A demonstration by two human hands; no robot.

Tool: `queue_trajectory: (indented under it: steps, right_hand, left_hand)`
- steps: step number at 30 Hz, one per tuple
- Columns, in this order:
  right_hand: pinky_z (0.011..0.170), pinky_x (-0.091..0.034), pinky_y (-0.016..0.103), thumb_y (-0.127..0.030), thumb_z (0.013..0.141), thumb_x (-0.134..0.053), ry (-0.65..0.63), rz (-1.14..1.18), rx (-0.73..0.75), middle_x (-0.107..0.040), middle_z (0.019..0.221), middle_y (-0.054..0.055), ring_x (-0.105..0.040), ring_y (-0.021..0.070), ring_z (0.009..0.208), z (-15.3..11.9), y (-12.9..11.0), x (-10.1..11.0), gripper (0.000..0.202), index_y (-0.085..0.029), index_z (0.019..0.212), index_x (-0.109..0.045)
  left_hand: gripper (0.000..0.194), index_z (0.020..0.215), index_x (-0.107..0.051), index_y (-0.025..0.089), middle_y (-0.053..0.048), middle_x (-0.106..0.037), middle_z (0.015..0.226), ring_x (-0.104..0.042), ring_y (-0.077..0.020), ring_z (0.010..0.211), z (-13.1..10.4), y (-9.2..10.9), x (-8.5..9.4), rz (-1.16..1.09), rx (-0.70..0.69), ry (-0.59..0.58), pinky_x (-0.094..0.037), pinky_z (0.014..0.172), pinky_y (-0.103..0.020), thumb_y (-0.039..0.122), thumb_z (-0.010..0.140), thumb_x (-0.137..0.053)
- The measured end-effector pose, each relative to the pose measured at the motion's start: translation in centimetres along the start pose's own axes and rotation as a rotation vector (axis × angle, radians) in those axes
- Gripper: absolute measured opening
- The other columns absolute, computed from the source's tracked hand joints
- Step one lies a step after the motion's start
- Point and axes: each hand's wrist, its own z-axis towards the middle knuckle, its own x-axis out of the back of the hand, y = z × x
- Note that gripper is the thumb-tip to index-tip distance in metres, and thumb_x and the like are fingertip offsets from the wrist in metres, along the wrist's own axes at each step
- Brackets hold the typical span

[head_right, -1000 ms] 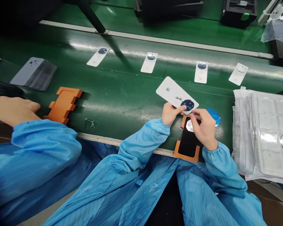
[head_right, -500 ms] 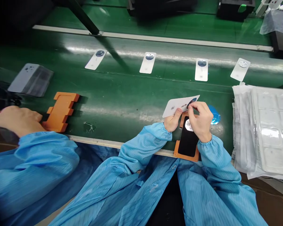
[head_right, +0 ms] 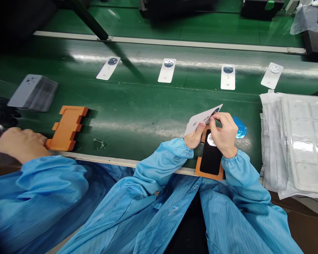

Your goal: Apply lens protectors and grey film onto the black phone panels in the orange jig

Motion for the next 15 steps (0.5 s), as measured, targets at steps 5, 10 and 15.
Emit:
queue_trajectory:
  steps: [5,10,15]
  right_hand:
    - [0.082,-0.063,0.039,-0.028,0.097,-0.063,0.011,0.029,0.003,-0.075,0.093,0.006,-0.073,0.0224,0.092,-0.01,0.12,-0.03,0.011,-0.024,0.088,-0.069]
    - [0.081,-0.063,0.039,-0.029,0.097,-0.063,0.014,0.04,0.013,-0.075,0.093,0.006,-0.073,0.0223,0.091,-0.04,0.3,-0.03,0.012,-0.024,0.088,-0.069]
    - [0.082,-0.064,0.04,-0.031,0.098,-0.063,0.008,0.037,-0.003,-0.076,0.093,0.006,-0.073,0.023,0.092,0.0,0.17,0.01,0.013,-0.025,0.088,-0.069]
  left_hand:
    - [0.071,0.134,-0.073,0.021,-0.012,-0.072,0.137,-0.065,-0.0303,0.133,-0.01,0.26,-0.02,-0.028,0.022,-0.003,-0.047,0.121,-0.041,0.076,0.096,-0.049]
    - [0.069,0.132,-0.075,0.021,-0.012,-0.072,0.138,-0.065,-0.0297,0.134,-0.05,0.3,0.02,-0.085,0.029,-0.003,-0.046,0.122,-0.04,0.075,0.095,-0.055]
    - [0.072,0.138,-0.071,0.019,-0.012,-0.069,0.142,-0.063,-0.0297,0.137,-0.18,-0.17,-0.09,-0.06,0.025,-0.01,-0.045,0.123,-0.041,0.074,0.098,-0.048]
